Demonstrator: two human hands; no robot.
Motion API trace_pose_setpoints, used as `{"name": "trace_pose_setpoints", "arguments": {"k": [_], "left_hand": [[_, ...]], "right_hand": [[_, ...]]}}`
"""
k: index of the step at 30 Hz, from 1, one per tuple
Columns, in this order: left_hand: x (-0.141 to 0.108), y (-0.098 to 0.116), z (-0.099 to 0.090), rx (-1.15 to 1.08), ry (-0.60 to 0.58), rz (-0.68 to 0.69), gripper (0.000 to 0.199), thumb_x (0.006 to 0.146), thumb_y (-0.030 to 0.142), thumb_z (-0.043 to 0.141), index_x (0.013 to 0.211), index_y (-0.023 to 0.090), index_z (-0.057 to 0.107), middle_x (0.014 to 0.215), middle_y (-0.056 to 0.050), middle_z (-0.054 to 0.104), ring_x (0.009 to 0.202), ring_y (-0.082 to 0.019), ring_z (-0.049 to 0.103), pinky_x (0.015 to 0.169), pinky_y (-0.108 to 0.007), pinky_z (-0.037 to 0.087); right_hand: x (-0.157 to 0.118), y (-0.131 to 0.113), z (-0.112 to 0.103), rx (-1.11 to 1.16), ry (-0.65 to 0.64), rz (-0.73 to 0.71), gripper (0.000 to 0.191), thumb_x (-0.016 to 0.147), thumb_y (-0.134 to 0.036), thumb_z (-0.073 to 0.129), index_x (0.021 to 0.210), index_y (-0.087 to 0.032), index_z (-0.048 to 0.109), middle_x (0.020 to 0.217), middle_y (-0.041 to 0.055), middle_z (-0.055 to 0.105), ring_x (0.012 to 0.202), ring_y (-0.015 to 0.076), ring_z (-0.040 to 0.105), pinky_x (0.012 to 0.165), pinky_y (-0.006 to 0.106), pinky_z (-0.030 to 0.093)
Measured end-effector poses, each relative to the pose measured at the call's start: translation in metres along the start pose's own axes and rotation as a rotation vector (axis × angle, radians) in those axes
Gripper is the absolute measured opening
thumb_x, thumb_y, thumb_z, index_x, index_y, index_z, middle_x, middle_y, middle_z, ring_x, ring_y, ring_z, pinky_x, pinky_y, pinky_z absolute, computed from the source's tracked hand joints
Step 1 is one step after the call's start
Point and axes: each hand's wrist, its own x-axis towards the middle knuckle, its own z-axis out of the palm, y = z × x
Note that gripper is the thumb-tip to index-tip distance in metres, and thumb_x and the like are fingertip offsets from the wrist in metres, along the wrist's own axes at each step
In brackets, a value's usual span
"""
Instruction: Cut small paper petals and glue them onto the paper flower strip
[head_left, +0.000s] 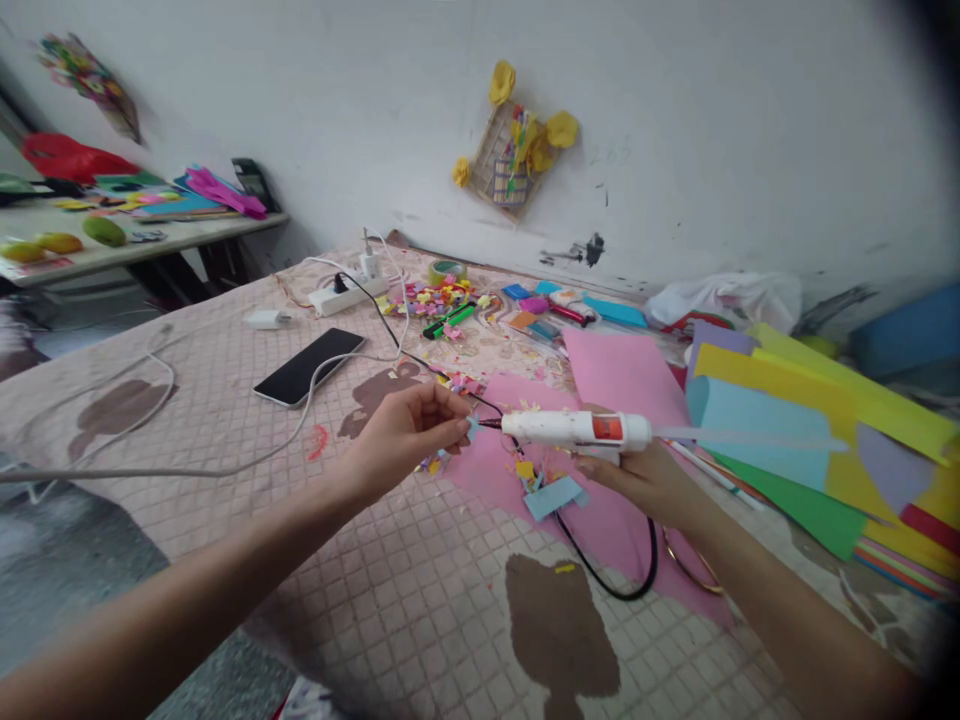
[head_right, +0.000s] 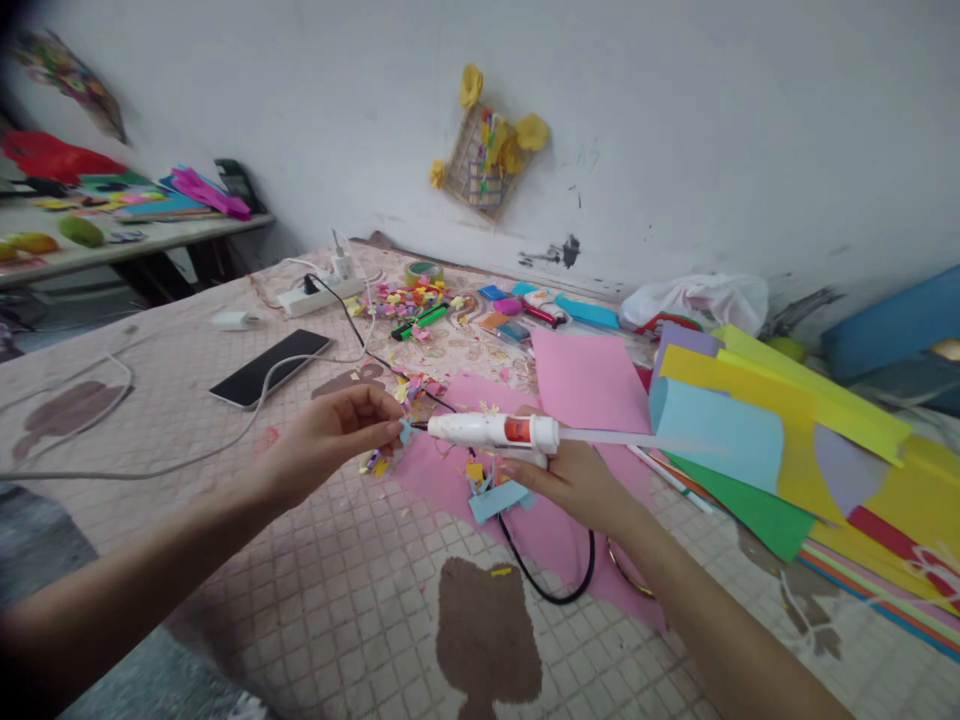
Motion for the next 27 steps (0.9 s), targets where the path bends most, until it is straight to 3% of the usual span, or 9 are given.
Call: {"name": "trace_pose_setpoints", "arguments": {"k": [10, 14, 19, 23, 27], "left_hand": [[0.002, 0.001, -0.002, 0.008, 0.022, 0.008, 0.014, 0.072, 0.02, 0.064, 0.08, 0.012, 0.054, 0.068, 0.001, 0.057, 0.061, -0.008, 0.055, 0.058, -0.022, 0.046], [0.002, 0.0, -0.003, 0.01, 0.03, 0.006, 0.015, 0.072, 0.02, 0.064, 0.08, 0.013, 0.054, 0.069, 0.0, 0.057, 0.062, -0.009, 0.056, 0.059, -0.022, 0.046], [0.003, -0.001, -0.004, 0.01, 0.005, 0.01, 0.015, 0.072, 0.021, 0.063, 0.08, 0.013, 0.054, 0.069, 0.0, 0.057, 0.06, -0.008, 0.055, 0.058, -0.023, 0.046], [0.004, -0.003, -0.004, -0.01, -0.006, -0.016, 0.016, 0.071, 0.021, 0.064, 0.081, 0.012, 0.055, 0.069, 0.0, 0.058, 0.059, -0.008, 0.055, 0.057, -0.022, 0.046], [0.006, -0.004, -0.002, -0.035, -0.003, -0.036, 0.017, 0.07, 0.021, 0.065, 0.081, 0.012, 0.055, 0.069, 0.0, 0.058, 0.059, -0.008, 0.056, 0.058, -0.022, 0.046]], "right_hand": [[0.005, -0.003, -0.003, 0.021, 0.01, -0.005, 0.028, 0.084, -0.04, 0.049, 0.095, -0.019, 0.063, 0.088, 0.0041, 0.067, 0.081, 0.0229, 0.061, 0.071, 0.031, 0.047], [0.016, 0.006, -0.004, -0.037, 0.115, 0.084, 0.033, 0.082, -0.044, 0.049, 0.094, -0.016, 0.062, 0.071, 0.0027, 0.063, 0.066, 0.0207, 0.058, 0.059, 0.029, 0.045], [0.043, 0.04, -0.001, 0.038, 0.301, 0.278, 0.033, 0.079, -0.045, 0.052, 0.084, -0.012, 0.057, 0.062, 0.0012, 0.058, 0.057, 0.0163, 0.053, 0.052, 0.027, 0.043], [0.059, 0.064, 0.001, 0.071, 0.308, 0.266, 0.03, 0.079, -0.039, 0.051, 0.093, -0.013, 0.057, 0.077, 0.0035, 0.063, 0.063, 0.016, 0.056, 0.052, 0.026, 0.045], [0.059, 0.075, 0.002, 0.023, 0.338, 0.287, 0.036, 0.078, -0.033, 0.054, 0.109, -0.014, 0.053, 0.095, 0.0091, 0.064, 0.077, 0.0191, 0.06, 0.064, 0.031, 0.048]]}}
